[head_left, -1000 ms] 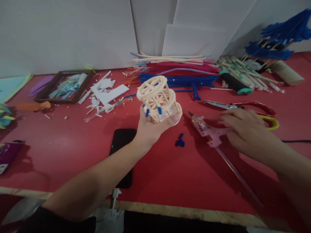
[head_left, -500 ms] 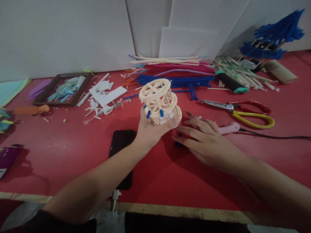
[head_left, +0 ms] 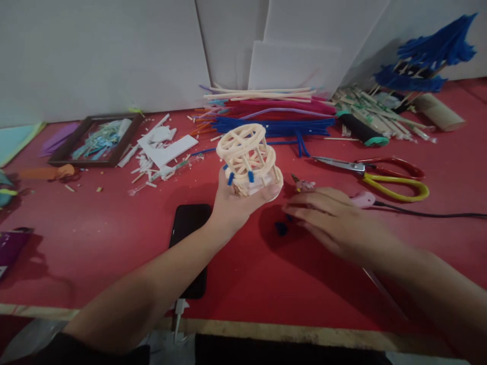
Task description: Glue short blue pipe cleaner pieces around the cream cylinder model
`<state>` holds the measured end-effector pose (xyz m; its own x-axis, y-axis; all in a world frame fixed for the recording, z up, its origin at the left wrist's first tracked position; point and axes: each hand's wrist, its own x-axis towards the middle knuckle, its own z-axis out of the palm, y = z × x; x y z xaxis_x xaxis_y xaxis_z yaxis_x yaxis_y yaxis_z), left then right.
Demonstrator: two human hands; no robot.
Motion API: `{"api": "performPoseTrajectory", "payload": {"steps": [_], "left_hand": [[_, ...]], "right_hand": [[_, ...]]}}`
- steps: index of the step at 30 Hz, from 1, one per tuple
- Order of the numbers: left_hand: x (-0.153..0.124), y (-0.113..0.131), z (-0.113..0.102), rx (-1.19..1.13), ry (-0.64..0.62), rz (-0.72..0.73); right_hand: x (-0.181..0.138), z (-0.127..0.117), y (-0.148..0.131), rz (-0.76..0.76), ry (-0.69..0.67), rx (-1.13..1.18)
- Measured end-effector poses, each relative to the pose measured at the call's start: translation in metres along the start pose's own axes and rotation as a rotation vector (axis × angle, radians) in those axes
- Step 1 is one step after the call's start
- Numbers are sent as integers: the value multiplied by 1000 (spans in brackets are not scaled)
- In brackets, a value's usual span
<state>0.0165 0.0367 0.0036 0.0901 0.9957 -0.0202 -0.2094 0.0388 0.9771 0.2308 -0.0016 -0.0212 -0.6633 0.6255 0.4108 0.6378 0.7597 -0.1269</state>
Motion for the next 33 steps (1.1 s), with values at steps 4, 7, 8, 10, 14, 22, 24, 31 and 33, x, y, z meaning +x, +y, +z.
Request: {"api": "performPoseTrajectory", "payload": {"steps": [4,7,8,10,14,22,24,31,33], "left_hand": [[-1,1,1,4,-24,2],[-2,0,2,-21,24,-31],[-2,0,2,-28,37,-40],[-2,0,3,-39,41,-42],[-1,-1,2,-39,37,-21],[-2,0,1,-5,-4,-4],[-2,-1,1,0,-7,7],[-7,-10,-1,64,-39,72],[-7,-14,0,72,-58,110]], "right_hand": [[-2,0,1,32,-13,-121],[2,-1,-4,-6,-1,-161],[3,-2,-7,-14,-3,-172],[6,-3,-10,-26,1,-175],[8,-4,-14,-15,7,-135],[9,-3,-15,95,43,-111],[9,0,-15,87,53,-121],[12,-7,-14,121,329,-83],[14,-17,-17,185,446,-45]]}}
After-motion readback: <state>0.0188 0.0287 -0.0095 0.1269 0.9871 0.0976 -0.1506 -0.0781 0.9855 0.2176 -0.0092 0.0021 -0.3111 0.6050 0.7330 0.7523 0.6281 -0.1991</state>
